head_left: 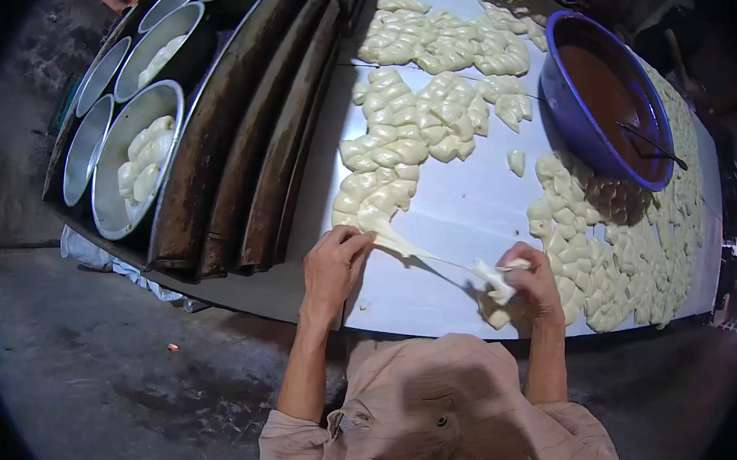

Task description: The person prepares buns by taking pieces of dough, dipping a spoon into a bowl of filling, placing the filling onto the dough, and folding the dough around it before placing the finished buns into metal baking tins.

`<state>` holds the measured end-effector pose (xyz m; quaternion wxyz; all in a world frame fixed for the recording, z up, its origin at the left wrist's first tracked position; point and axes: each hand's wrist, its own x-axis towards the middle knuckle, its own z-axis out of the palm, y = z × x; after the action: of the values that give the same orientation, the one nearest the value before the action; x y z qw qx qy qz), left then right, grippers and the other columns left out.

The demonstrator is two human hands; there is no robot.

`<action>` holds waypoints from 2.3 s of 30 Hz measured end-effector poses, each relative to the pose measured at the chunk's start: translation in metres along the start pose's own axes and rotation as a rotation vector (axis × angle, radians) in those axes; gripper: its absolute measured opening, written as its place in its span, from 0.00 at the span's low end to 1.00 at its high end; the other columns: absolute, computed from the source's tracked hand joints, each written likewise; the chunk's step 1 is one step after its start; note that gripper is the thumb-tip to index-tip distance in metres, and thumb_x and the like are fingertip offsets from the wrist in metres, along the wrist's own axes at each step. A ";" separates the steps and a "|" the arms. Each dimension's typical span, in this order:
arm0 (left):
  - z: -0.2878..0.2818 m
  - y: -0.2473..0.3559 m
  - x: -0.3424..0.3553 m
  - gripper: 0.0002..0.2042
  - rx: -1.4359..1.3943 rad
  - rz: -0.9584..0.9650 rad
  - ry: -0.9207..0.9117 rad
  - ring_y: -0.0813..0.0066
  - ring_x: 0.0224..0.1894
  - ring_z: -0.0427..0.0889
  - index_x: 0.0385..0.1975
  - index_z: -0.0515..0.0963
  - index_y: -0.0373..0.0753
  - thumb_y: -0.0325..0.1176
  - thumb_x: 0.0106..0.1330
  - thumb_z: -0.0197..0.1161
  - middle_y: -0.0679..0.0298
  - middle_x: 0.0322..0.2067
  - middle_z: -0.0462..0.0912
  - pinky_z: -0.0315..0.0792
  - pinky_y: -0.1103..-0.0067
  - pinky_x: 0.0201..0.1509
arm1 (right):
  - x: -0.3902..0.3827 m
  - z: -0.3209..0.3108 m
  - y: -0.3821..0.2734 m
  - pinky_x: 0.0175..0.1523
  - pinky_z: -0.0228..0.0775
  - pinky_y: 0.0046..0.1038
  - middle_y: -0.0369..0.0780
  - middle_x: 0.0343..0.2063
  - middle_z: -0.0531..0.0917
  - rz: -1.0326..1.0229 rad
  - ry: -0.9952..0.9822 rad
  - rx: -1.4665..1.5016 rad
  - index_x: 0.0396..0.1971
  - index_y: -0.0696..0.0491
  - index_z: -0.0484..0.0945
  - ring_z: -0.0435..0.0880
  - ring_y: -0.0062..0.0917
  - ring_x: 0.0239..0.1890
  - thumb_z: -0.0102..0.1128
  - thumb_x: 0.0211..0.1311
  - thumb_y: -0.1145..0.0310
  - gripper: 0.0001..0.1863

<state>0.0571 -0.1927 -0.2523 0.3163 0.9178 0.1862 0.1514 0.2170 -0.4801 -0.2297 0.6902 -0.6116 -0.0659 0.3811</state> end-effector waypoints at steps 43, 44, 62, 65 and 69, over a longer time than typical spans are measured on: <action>0.077 0.065 -0.016 0.15 0.097 0.182 -0.138 0.59 0.59 0.76 0.53 0.80 0.45 0.33 0.65 0.62 0.60 0.47 0.82 0.62 0.52 0.64 | 0.031 0.039 0.007 0.31 0.71 0.19 0.37 0.28 0.82 0.233 -0.179 0.085 0.34 0.58 0.79 0.78 0.15 0.28 0.67 0.54 0.76 0.08; 0.080 0.064 -0.020 0.15 0.156 0.170 -0.093 0.57 0.63 0.72 0.53 0.80 0.45 0.33 0.66 0.62 0.58 0.52 0.80 0.59 0.51 0.67 | 0.028 0.036 0.002 0.32 0.71 0.19 0.36 0.28 0.81 0.244 -0.190 0.146 0.34 0.58 0.79 0.79 0.16 0.28 0.67 0.53 0.75 0.09; 0.072 0.127 0.037 0.14 -0.869 -0.414 -0.337 0.82 0.37 0.83 0.47 0.83 0.28 0.32 0.67 0.67 0.59 0.35 0.88 0.77 0.84 0.41 | 0.027 -0.002 -0.018 0.27 0.73 0.16 0.38 0.31 0.86 0.040 0.055 -0.120 0.44 0.58 0.81 0.84 0.17 0.26 0.64 0.66 0.67 0.12; 0.090 0.124 0.036 0.19 -0.898 -0.366 -0.338 0.80 0.41 0.83 0.55 0.77 0.29 0.31 0.68 0.66 0.57 0.39 0.87 0.77 0.83 0.45 | 0.030 -0.010 -0.008 0.39 0.75 0.23 0.39 0.34 0.85 -0.416 0.217 -0.412 0.44 0.58 0.82 0.82 0.20 0.35 0.68 0.61 0.66 0.15; 0.112 0.157 0.054 0.34 -0.760 -0.011 -0.011 0.58 0.61 0.77 0.72 0.55 0.31 0.38 0.71 0.62 0.44 0.60 0.75 0.74 0.71 0.60 | 0.022 -0.023 -0.038 0.44 0.73 0.25 0.37 0.37 0.84 -0.383 0.247 -0.417 0.44 0.56 0.82 0.80 0.21 0.37 0.71 0.59 0.67 0.15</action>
<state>0.1879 -0.3423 -0.2281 0.6358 0.7349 0.1199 0.2033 0.2623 -0.4838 -0.2099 0.6119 -0.7582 -0.1724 0.1449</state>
